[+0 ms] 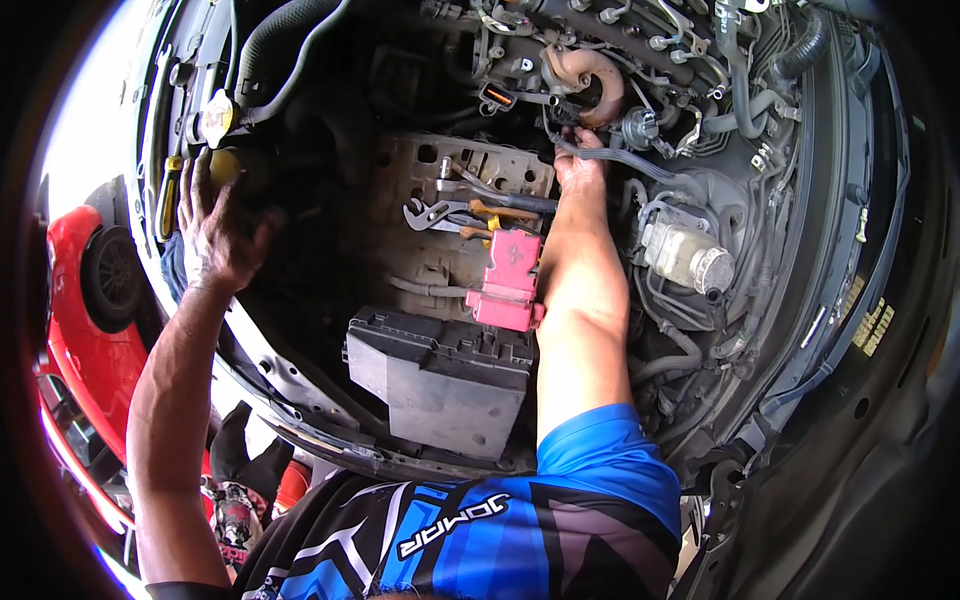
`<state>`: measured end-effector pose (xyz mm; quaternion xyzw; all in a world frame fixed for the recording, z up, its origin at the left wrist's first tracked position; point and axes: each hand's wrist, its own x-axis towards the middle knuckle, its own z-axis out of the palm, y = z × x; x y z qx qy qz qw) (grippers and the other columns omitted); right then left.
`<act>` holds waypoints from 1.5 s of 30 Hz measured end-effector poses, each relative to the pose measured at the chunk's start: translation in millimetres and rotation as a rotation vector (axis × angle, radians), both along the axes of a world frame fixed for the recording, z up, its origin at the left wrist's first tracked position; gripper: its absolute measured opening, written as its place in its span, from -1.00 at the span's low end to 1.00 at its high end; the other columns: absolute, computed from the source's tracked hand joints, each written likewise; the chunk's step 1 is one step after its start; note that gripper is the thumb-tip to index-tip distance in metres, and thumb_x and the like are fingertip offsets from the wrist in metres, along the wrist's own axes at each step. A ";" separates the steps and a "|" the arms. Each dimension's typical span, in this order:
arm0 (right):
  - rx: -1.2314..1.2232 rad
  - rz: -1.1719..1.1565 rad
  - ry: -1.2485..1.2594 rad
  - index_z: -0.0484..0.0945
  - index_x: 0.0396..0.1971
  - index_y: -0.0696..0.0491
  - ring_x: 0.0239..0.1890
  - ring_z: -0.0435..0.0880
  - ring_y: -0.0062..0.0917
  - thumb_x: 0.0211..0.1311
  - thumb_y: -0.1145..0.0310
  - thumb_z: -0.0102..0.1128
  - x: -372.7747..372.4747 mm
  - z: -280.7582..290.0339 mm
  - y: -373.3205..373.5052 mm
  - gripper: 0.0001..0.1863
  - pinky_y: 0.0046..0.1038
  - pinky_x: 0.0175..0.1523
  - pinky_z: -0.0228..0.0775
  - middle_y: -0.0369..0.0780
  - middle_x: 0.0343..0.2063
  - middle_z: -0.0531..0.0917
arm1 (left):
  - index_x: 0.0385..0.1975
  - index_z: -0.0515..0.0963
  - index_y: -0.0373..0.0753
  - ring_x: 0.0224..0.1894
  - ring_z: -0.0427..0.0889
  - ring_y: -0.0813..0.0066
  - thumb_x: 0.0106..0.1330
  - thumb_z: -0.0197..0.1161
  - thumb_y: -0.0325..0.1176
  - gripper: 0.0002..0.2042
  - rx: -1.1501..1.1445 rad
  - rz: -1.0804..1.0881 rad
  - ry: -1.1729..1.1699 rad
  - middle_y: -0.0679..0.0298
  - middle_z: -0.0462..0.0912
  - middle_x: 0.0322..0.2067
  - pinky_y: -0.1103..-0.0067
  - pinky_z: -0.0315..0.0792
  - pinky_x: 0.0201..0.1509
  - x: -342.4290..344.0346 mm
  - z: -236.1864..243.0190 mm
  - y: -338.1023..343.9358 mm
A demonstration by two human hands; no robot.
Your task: Repairing and removing components from a car engine in an automotive service bay.
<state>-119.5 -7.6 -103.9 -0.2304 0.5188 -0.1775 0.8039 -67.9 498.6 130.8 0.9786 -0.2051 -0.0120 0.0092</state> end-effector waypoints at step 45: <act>-1.883 0.350 1.260 0.62 -0.06 0.08 -0.08 0.68 -0.17 0.22 0.28 0.29 -167.7 426.7 -70.2 -0.68 -0.24 0.02 0.51 -0.03 -0.14 0.68 | 0.29 0.42 0.02 0.55 -0.16 -0.03 0.27 0.25 0.00 -0.42 0.118 0.024 0.130 0.08 -0.05 0.51 0.03 -0.12 0.52 2.3 7.2 0.4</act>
